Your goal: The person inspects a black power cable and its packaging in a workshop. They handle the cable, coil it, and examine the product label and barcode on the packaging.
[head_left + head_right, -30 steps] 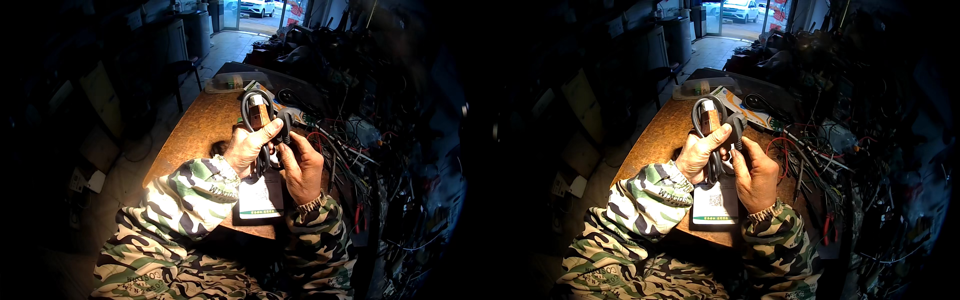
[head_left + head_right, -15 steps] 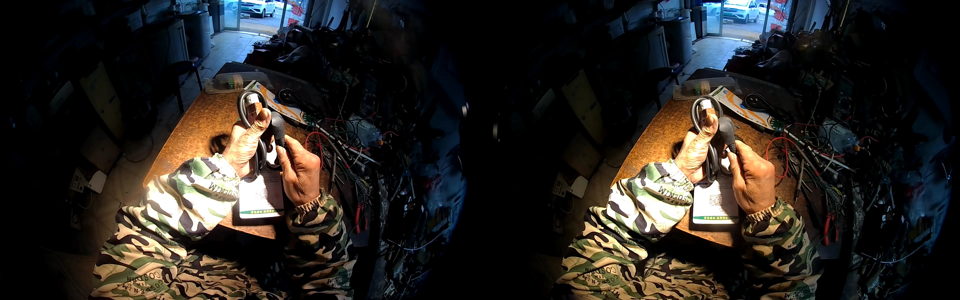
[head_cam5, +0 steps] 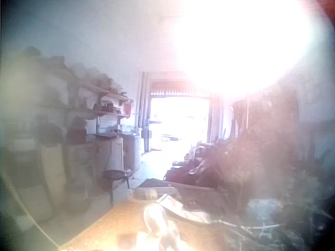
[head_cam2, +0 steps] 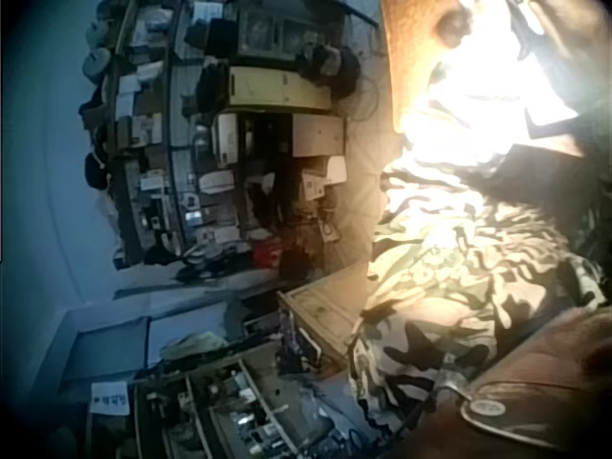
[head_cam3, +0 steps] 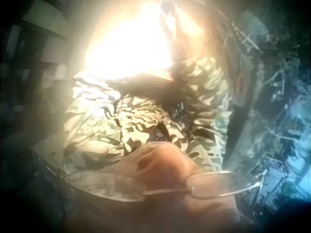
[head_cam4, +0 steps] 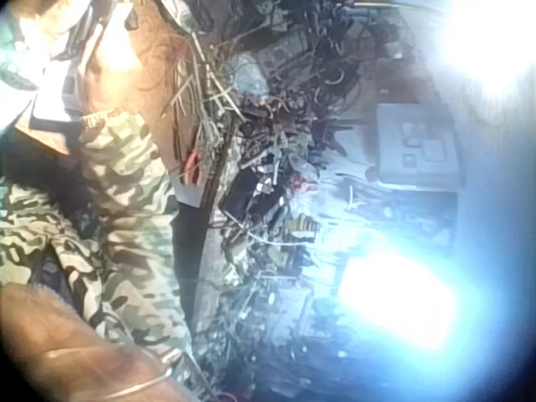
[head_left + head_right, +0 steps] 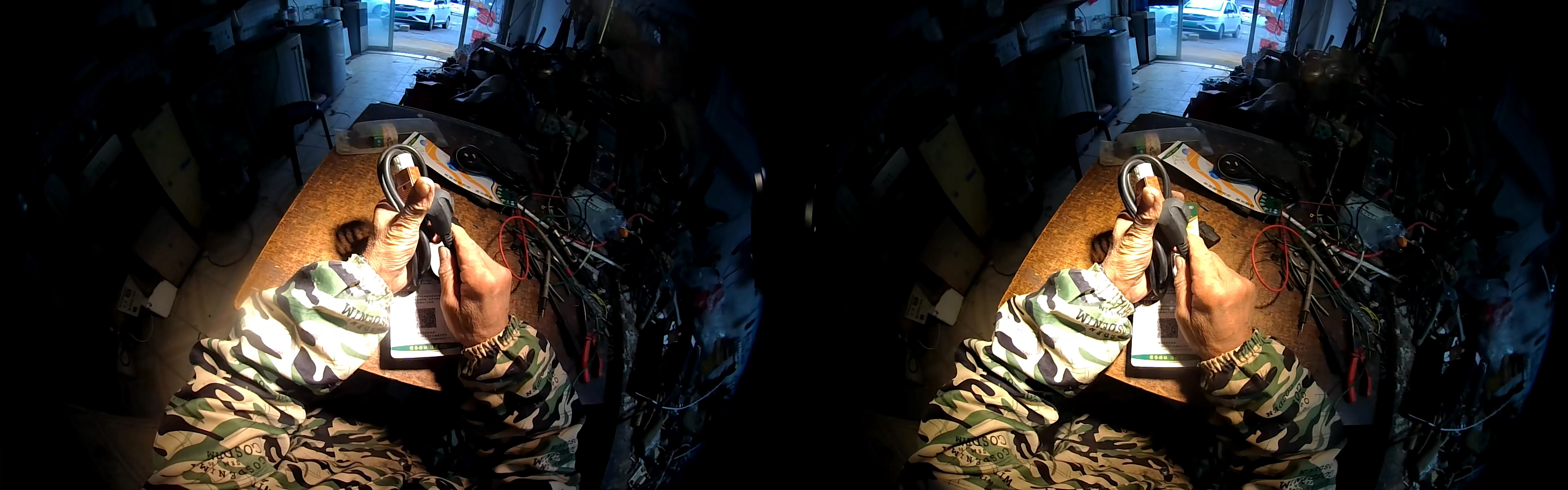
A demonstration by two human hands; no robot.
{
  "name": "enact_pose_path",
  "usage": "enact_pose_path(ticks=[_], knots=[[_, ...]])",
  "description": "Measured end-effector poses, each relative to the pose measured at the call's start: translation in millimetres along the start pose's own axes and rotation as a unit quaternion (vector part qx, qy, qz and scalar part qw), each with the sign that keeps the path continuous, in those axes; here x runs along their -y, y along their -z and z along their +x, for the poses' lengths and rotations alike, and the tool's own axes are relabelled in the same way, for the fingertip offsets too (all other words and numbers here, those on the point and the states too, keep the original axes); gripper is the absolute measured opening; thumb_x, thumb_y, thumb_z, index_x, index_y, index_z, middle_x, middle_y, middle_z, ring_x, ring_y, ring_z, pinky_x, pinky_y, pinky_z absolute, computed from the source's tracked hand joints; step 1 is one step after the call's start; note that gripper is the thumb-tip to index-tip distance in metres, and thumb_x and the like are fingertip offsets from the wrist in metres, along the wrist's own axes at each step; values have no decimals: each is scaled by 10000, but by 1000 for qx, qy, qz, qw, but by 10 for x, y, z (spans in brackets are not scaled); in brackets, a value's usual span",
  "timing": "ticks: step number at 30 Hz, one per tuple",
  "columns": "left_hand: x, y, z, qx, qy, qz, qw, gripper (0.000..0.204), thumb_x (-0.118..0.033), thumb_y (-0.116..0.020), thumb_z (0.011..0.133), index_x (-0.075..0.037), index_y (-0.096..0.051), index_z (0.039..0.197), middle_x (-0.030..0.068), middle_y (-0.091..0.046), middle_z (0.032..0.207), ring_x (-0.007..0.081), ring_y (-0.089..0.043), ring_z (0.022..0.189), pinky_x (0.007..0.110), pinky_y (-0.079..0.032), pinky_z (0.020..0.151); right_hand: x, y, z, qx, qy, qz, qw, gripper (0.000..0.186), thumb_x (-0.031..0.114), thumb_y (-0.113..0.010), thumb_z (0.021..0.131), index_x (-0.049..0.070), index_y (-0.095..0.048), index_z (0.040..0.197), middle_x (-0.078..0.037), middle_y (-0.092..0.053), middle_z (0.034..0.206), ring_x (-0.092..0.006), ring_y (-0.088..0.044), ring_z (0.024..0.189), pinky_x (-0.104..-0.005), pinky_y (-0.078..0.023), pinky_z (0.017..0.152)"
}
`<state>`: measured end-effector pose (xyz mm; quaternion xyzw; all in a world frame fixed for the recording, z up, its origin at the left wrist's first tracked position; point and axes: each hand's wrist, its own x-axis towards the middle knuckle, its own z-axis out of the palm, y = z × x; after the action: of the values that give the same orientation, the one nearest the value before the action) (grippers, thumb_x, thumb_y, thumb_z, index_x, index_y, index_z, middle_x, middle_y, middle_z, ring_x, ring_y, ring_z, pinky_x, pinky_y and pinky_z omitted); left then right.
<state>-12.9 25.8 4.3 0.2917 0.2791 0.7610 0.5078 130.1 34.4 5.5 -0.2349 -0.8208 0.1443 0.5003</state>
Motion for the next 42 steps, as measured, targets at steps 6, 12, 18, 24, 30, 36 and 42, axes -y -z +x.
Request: enact_pose_path(ticks=[6,12,18,24,30,36,42], knots=[[-64,-100,-41,21,29,-8,999,593,-526,-877,777,-90,-618,1085,-36,-567,886,77,-570,771,254,-486,644,25,60,-14,18,-40,85,995,353,28,-670,942,-52,-634,1284,-239,-728,988,-328,-754,828,-369,-590,695],[-50,-89,-84,98,-32,81,991,426,-392,-912,793,-82,-670,957,-68,-597,836,57,-548,784,261,-458,684,27,0,-31,-39,-16,104,994,321,21,-682,942,-62,-647,1250,-212,-731,1001,-287,-752,861,-328,-577,723],[-166,-101,-168,119,66,89,987,400,-251,-868,827,-50,-635,1083,-24,-620,935,90,-602,863,266,-509,752,-31,-41,-2,-78,30,127,988,338,-40,-682,910,-49,-652,1247,-168,-704,927,-253,-717,784,-321,-558,699],[-181,-148,-167,116,97,91,984,291,-300,-783,898,-74,-661,1034,-12,-627,924,90,-584,861,272,-491,748,62,130,87,-2,46,127,991,329,-31,-707,881,-56,-655,1205,-161,-666,950,-298,-691,815,-334,-546,725],[-30,-91,-77,133,135,74,979,393,-373,-724,969,-95,-614,1224,12,-628,1036,103,-613,950,281,-534,820,0,159,16,-37,-45,192,980,240,-32,-799,841,-32,-685,1052,-93,-683,875,-144,-675,776,-287,-543,723],[-47,-124,-124,139,95,54,984,580,-455,-626,1013,-59,-523,1424,63,-625,1197,156,-605,1105,331,-541,951,111,147,75,-94,-198,355,909,281,-3,-797,869,-25,-610,1077,-74,-702,975,-115,-677,891,-273,-561,874],[-48,-120,-97,178,75,-2,981,627,-471,-674,973,-88,-494,1437,63,-602,1283,162,-585,1194,345,-521,1014,126,126,142,-18,-186,345,920,688,114,-882,801,-61,-482,1333,-161,-661,1186,-204,-667,1094,-316,-560,933]])
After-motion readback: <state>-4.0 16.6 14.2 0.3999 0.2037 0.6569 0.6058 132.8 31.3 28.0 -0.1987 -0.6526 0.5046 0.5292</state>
